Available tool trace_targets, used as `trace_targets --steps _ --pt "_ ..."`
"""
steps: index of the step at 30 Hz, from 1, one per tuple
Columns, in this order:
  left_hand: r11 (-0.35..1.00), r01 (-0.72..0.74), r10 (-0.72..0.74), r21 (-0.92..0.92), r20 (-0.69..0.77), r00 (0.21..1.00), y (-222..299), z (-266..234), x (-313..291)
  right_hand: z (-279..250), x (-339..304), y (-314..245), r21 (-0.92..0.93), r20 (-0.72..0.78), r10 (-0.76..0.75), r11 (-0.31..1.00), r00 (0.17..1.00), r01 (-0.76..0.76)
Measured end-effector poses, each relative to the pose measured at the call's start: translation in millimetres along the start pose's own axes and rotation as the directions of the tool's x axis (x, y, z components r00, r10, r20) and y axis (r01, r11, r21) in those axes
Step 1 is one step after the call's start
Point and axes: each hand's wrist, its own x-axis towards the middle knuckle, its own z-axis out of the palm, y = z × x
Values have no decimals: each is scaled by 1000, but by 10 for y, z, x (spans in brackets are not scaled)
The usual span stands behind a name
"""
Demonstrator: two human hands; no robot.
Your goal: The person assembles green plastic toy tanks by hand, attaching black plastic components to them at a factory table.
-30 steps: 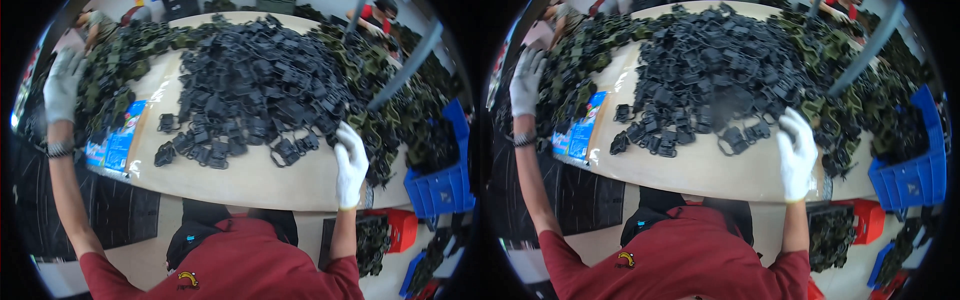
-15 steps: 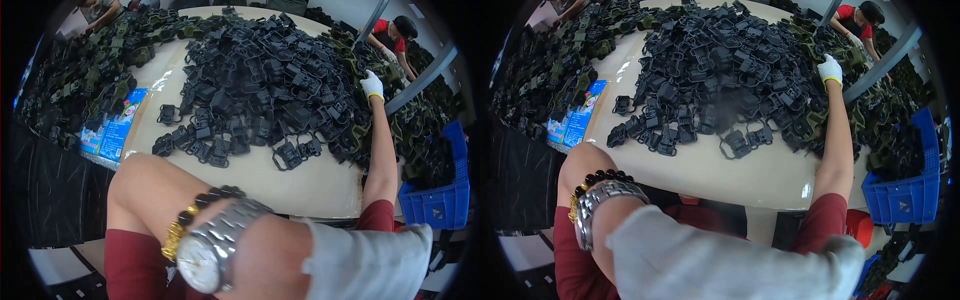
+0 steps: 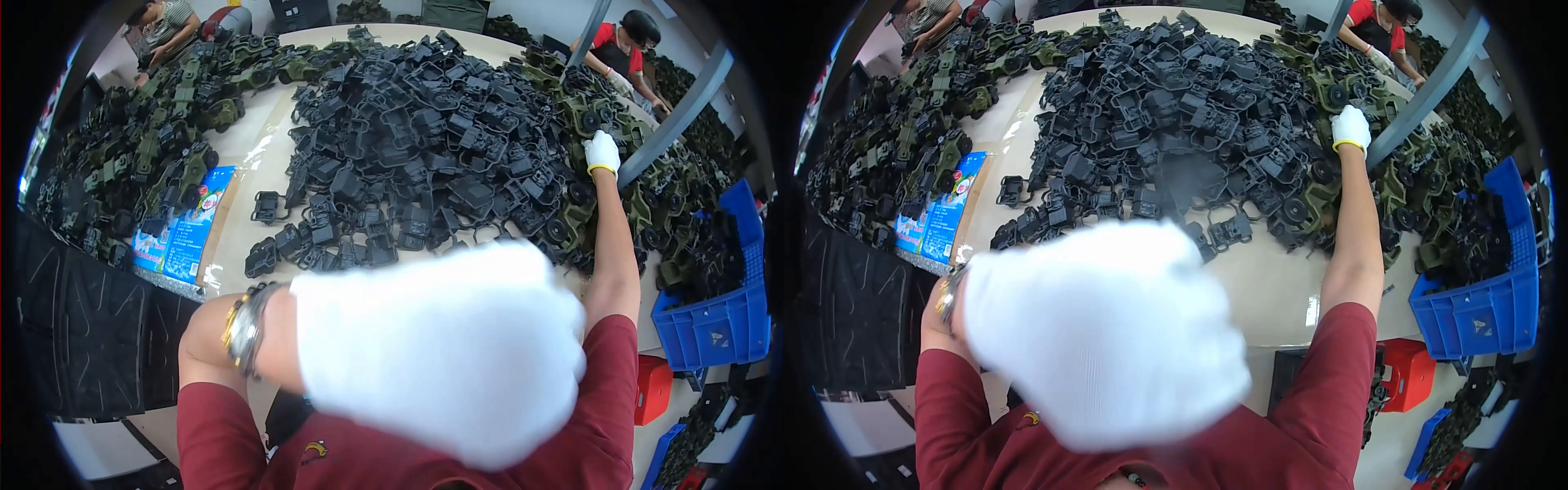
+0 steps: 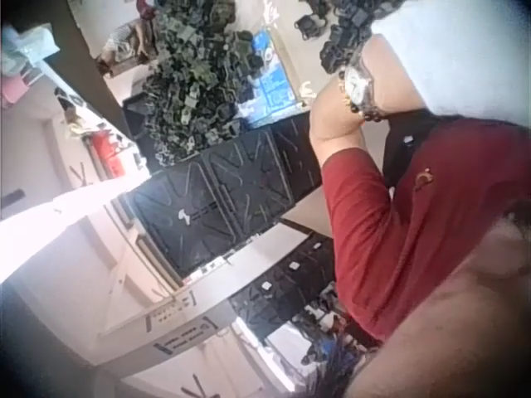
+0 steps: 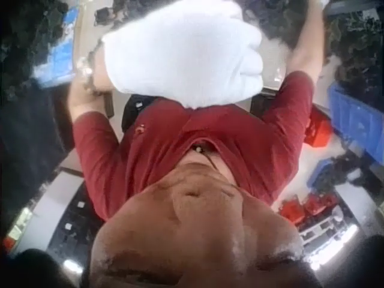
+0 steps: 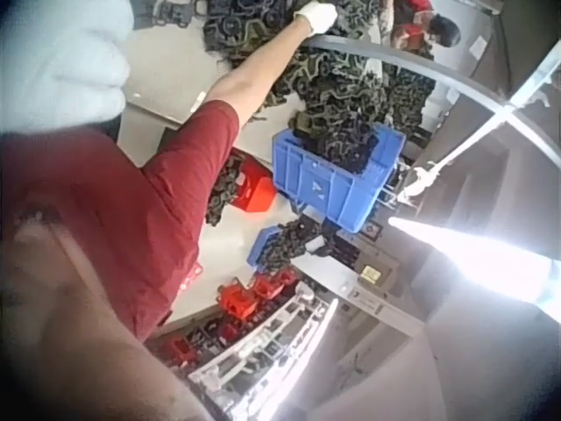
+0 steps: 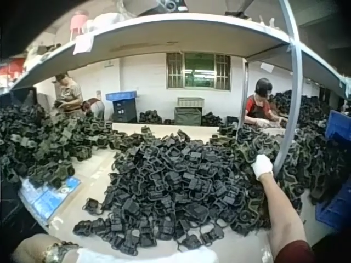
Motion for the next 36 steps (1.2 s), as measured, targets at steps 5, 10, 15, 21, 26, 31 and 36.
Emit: trace_targets --steps 5,10,15,21,26,31,36 --pt "864 349 -412 -363 -109 905 -711 447 -553 -244 -151 100 5 -113 -162 986 980 164" --pt "656 609 -714 -446 -104 693 -969 663 -756 -1145 -376 -76 273 -511 -272 848 815 454" --pt "31 351 -916 -936 114 386 -919 682 -882 -2325 -1329 -1060 400 -480 -743 288 467 870" --pt "-207 292 -604 -934 357 713 -560 901 -1134 -2687 -2427 -1871 109 -95 -994 39 50 993" --pt "-548 47 -560 -835 408 721 -446 1241 -1449 -2588 -2402 -1781 486 -422 -839 109 342 867" --pt "-593 -263 -670 -761 284 686 -376 1225 -1740 -1598 -2676 -1111 537 -118 -521 683 845 496" --pt "-249 -187 -816 -950 102 569 -327 1121 -1794 -1099 -3328 -1267 403 3 -488 799 873 445"
